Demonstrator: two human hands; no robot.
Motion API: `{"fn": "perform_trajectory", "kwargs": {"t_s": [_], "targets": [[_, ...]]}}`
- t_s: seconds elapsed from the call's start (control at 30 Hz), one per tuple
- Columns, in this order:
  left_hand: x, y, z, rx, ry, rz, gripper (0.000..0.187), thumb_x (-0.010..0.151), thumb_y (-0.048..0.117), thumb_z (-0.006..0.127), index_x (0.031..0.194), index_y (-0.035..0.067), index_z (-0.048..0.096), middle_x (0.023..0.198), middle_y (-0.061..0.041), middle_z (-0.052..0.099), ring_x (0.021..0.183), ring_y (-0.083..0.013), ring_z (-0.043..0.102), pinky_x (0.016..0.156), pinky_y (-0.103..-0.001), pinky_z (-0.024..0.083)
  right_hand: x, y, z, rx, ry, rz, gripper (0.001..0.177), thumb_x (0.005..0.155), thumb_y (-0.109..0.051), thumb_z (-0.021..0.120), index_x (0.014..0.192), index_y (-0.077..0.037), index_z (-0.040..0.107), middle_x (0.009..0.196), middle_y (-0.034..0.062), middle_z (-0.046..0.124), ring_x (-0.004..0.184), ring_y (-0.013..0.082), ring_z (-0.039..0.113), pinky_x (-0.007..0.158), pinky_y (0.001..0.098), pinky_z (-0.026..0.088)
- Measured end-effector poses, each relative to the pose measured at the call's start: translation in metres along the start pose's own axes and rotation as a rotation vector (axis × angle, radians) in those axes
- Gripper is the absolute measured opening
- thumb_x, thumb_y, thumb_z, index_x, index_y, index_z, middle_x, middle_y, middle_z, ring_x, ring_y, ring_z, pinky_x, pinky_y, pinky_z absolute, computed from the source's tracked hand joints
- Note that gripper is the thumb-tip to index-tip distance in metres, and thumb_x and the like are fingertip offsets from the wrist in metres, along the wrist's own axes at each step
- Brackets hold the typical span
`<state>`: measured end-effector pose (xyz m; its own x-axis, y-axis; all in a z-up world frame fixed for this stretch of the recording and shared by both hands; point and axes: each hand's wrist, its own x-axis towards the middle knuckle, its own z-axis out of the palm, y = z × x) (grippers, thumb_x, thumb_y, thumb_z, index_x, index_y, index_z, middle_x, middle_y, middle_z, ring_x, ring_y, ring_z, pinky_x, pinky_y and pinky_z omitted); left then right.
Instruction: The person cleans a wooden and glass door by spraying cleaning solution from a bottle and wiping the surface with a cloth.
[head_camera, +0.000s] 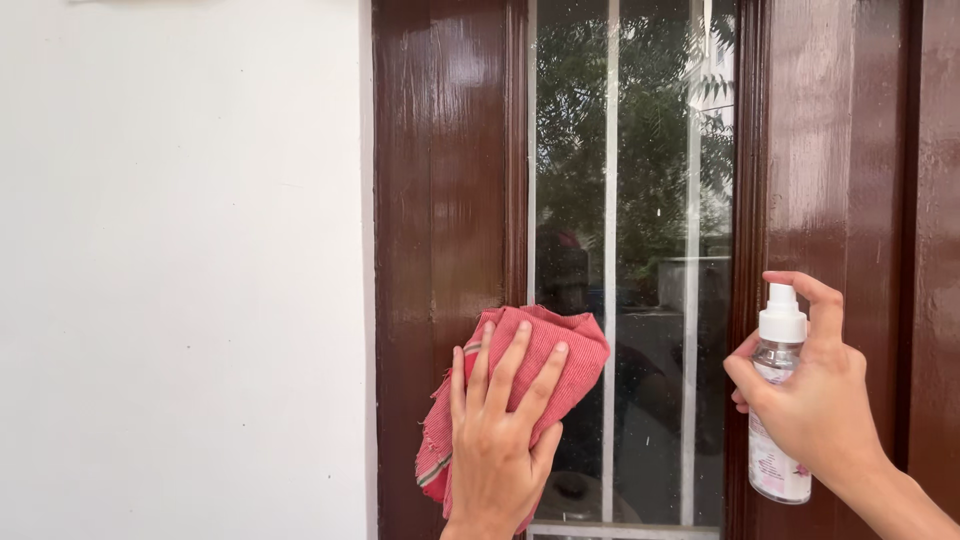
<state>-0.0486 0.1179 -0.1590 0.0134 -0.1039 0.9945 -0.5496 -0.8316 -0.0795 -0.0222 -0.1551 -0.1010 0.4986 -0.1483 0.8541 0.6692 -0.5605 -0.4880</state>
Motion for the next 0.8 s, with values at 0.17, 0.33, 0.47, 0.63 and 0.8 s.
{"fn": "perform_trajectory", "kwargs": {"t_s": [0.17,0.33,0.47,0.63,0.8], "targets": [[0.072,-0.016,-0.016,-0.088,0.194,0.041,0.067,0.085,0.013,0.069,0.149,0.024,0.056,0.160,-0.008,0.046,0.152,-0.0388,0.039,0.129,-0.056,0.025,0.003,0.012,0.005,-0.059,0.047,0.035,0.082,0.082,0.000,0.070,0.154,-0.015,0.033,0.083,0.0099,0.069,0.061,0.0239,0.071,0.059,0.0385,0.062],[0.153,-0.042,-0.027,-0.019,0.275,0.180,0.064,0.092,0.017,0.069,0.152,0.028,0.052,0.161,-0.007,0.045,0.152,-0.0380,0.040,0.131,-0.056,0.027,0.000,0.017,0.008,-0.055,0.100,0.010,0.076,0.084,-0.001,0.071,0.149,-0.013,0.036,0.084,0.0095,0.068,0.061,0.0243,0.071,0.055,0.0384,0.064],[0.194,-0.064,-0.025,0.084,0.301,0.257,0.063,0.095,0.021,0.069,0.154,0.033,0.049,0.162,-0.005,0.044,0.152,-0.0355,0.040,0.131,-0.058,0.027,-0.002,0.015,0.009,-0.109,0.122,0.022,0.075,0.084,0.000,0.072,0.149,-0.012,0.036,0.084,0.0097,0.069,0.061,0.0244,0.071,0.056,0.0380,0.064],[0.217,-0.091,-0.015,0.169,0.307,0.228,0.069,0.096,0.027,0.067,0.159,0.034,0.041,0.165,-0.008,0.036,0.156,-0.0385,0.033,0.130,-0.062,0.024,0.002,0.022,0.013,-0.269,0.164,0.090,0.079,0.086,0.002,0.072,0.154,-0.013,0.035,0.084,0.0100,0.069,0.063,0.0245,0.071,0.059,0.0378,0.063],[0.209,-0.099,-0.004,0.162,0.210,0.106,0.075,0.089,0.035,0.068,0.158,0.035,0.038,0.166,-0.008,0.029,0.156,-0.0425,0.024,0.125,-0.070,0.015,0.011,0.058,0.016,-0.081,0.176,-0.106,0.081,0.084,0.008,0.070,0.155,-0.005,0.033,0.082,0.0133,0.064,0.054,0.0239,0.069,0.051,0.0394,0.057]]}}
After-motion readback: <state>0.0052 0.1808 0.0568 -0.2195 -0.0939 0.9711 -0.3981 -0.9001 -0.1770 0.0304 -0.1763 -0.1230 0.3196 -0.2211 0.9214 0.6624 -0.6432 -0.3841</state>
